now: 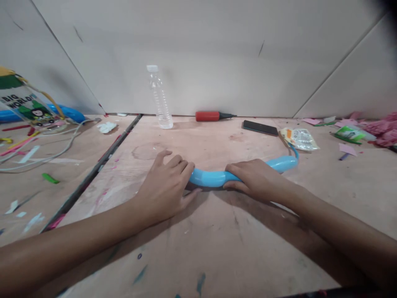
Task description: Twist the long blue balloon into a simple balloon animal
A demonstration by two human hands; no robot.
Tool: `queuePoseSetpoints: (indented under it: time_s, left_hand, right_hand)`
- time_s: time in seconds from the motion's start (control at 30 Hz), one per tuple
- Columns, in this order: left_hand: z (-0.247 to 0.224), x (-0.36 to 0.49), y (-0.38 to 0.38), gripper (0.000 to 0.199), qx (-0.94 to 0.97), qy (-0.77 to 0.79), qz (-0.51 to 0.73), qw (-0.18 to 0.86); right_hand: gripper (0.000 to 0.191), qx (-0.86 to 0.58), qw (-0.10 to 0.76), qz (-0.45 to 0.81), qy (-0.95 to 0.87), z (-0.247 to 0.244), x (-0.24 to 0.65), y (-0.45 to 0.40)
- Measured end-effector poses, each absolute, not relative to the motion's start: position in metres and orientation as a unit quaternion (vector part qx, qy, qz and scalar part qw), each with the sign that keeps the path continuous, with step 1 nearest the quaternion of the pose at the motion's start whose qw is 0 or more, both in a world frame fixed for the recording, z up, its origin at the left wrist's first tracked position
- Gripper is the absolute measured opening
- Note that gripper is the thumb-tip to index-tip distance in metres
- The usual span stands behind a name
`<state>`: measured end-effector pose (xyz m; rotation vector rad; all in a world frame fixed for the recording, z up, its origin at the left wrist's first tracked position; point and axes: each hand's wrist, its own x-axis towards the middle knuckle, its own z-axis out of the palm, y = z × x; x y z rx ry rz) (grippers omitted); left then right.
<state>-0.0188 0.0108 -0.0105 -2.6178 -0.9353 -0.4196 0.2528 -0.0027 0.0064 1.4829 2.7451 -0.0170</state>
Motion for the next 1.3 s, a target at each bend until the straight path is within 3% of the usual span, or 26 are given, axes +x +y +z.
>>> queuePoseSetpoints:
  time_s: [0.07,0.27,0.5,0.67,0.77,0.9,1.03,1.17,1.3]
  left_hand:
    - [-0.012,-0.019,0.013,0.040,-0.919,-0.327,-0.139,0.169]
    - [-0.012,-0.020,0.008,0.012,-0.926,-0.276,-0.166,0.197]
    - [-0.009,-0.018,0.002,0.015,-0.923,-0.250,-0.183,0.230]
    - [-0.009,-0.020,0.003,0.016,-0.929,-0.250,-0.174,0.210]
    - [0.000,-0.021,0.000,0.022,-0.933,-0.311,-0.156,0.091]
    - [0.014,-0.020,-0.003,0.024,-0.868,-0.419,-0.151,-0.221]
    - [0.008,-0.016,-0.002,0.022,-0.763,-0.369,-0.164,-0.504]
    - [-0.010,-0.010,-0.003,0.025,-0.672,-0.361,-0.230,-0.605]
    - [-0.017,-0.008,-0.010,0.031,-0.623,-0.377,-0.283,-0.624]
  right_hand:
    - [0.032,0.477,0.007,-0.010,0.879,0.007,0.251,-0.006]
    - [0.050,0.463,-0.068,0.016,0.884,0.002,0.232,-0.024]
    - [0.017,0.503,-0.040,0.036,0.862,-0.007,0.219,-0.023]
    - [0.024,0.472,-0.053,0.032,0.880,-0.005,0.225,-0.020]
    - [0.031,0.404,-0.076,0.043,0.911,-0.004,0.232,-0.016]
    - [0.035,0.370,-0.132,0.093,0.915,-0.009,0.240,-0.007]
    - [0.041,0.393,-0.241,0.134,0.877,-0.009,0.236,-0.014]
    - [0.045,0.299,-0.346,0.096,0.884,-0.002,0.223,-0.049]
    - [0.043,0.212,-0.254,0.105,0.938,-0.002,0.211,-0.083]
